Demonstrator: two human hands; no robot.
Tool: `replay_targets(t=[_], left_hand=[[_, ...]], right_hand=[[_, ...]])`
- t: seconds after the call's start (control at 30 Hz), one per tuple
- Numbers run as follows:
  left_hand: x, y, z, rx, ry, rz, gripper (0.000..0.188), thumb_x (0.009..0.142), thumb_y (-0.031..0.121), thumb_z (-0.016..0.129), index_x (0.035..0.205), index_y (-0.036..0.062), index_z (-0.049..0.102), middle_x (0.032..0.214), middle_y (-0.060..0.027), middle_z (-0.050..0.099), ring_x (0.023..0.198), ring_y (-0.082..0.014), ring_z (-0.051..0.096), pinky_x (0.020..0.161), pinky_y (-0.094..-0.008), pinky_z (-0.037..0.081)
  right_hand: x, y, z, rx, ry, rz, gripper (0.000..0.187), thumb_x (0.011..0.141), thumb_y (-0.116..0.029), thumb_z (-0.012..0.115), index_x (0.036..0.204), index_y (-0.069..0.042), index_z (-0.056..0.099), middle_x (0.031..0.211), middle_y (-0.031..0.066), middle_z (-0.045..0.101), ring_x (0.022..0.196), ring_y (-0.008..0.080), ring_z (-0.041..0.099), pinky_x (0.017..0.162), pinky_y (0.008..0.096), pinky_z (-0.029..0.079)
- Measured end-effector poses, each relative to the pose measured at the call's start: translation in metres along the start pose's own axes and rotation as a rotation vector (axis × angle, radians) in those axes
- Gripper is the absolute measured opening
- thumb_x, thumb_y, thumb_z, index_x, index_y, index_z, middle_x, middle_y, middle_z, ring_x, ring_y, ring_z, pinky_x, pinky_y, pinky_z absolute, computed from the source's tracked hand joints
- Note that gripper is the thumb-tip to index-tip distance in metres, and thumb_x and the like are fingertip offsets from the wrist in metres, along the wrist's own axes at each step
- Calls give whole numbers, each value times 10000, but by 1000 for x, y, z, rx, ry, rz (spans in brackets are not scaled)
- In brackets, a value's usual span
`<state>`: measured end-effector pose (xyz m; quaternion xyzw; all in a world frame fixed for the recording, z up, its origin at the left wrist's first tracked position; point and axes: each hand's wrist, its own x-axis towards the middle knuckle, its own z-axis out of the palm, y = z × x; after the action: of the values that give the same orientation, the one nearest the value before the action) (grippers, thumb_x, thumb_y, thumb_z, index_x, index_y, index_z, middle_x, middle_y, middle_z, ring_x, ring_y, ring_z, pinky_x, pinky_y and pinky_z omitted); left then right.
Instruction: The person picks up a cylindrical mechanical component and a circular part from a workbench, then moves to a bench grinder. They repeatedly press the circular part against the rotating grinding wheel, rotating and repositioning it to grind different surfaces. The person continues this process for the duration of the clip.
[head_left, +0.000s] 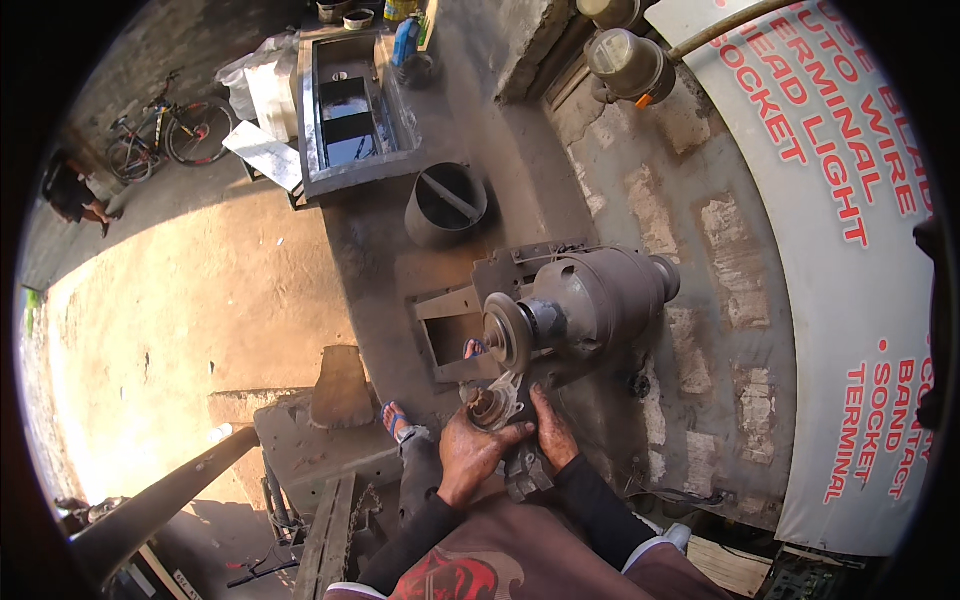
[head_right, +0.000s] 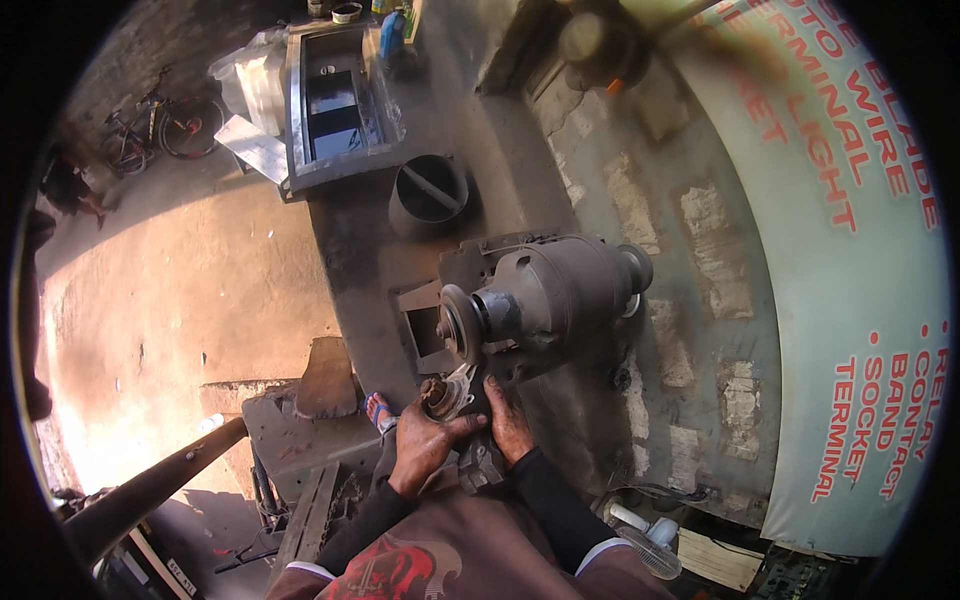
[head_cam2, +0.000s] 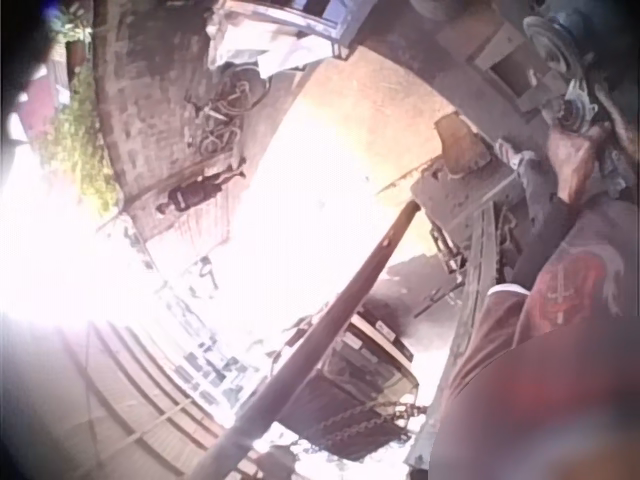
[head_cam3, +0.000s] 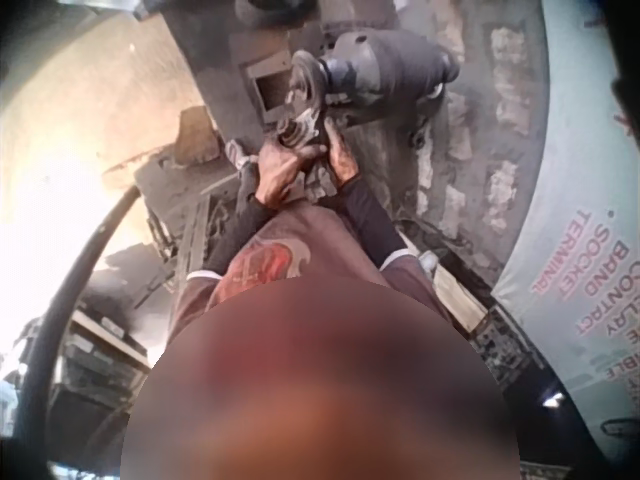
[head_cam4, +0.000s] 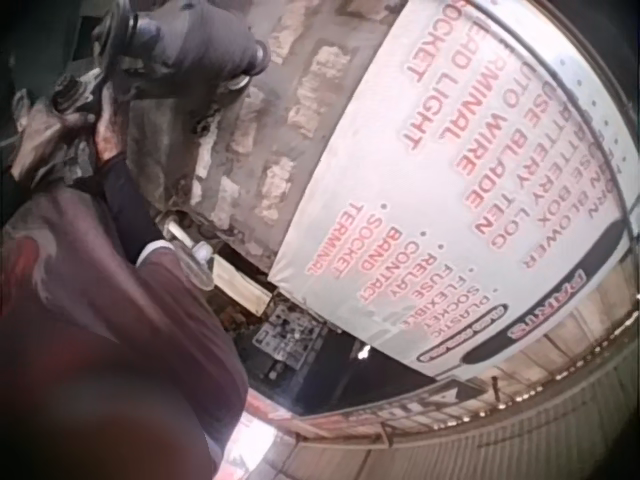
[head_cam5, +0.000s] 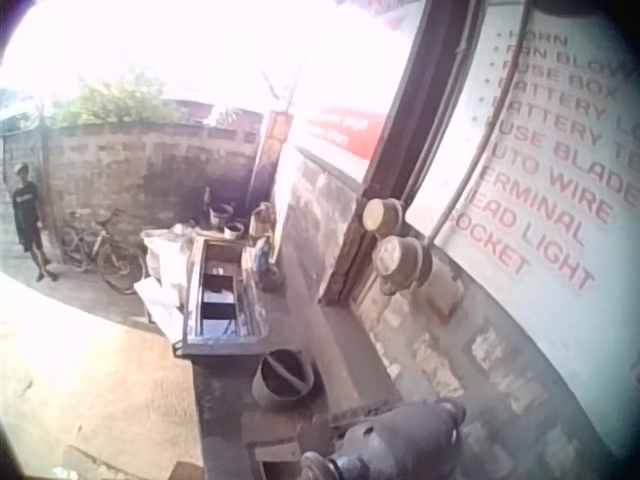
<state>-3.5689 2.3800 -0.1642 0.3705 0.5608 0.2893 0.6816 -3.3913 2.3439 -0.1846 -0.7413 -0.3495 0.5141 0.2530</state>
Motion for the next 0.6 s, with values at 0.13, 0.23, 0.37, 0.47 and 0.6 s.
replay_targets(t=[0.13, 0.23, 0.37, 0.47, 0.6], left_hand=[[-2, 3, 1, -12, -20, -74, 572, 713, 259, 903, 1163, -21, 688, 1091, -116, 759, 988, -216, 712, 900, -344, 535], [-6, 3, 2, -50, -7, -76, 569, 722, 201, 907, 1181, -40, 672, 1113, -104, 750, 997, -184, 694, 907, -327, 529], [-8, 0, 4, -139, -56, -44, 583, 714, 172, 913, 1190, -46, 656, 1116, -99, 743, 1009, -178, 684, 926, -327, 525], [-6, -5, 6, -115, -34, 42, 638, 693, 143, 926, 1220, -55, 626, 1158, -113, 725, 1042, -174, 670, 960, -321, 512], [6, -7, 3, -145, -136, 111, 825, 651, 240, 968, 1294, -82, 563, 1212, -164, 707, 1115, -241, 681, 993, -354, 513]], right_hand=[[-1, -3, -1, -40, -10, 28, 630, 1081, -467, 385, 1534, -32, 435, 1592, 186, 426, 1485, 324, 386, 1212, 379, 297], [-2, -5, -1, 22, -8, 15, 620, 1082, -458, 390, 1515, -20, 457, 1581, 188, 441, 1485, 323, 386, 1214, 377, 293], [-1, -5, -2, -28, 17, -90, 716, 1056, -519, 462, 1476, 62, 467, 1536, 213, 486, 1432, 287, 454, 1176, 367, 332], [-2, -6, -3, 275, 35, 48, 772, 1027, -541, 530, 1491, 68, 435, 1522, 217, 488, 1399, 287, 473, 1170, 368, 335], [-7, -11, -2, 433, 109, 65, 860, 966, -580, 623, 1509, 55, 416, 1513, 190, 483, 1376, 280, 469, 1154, 368, 346]])
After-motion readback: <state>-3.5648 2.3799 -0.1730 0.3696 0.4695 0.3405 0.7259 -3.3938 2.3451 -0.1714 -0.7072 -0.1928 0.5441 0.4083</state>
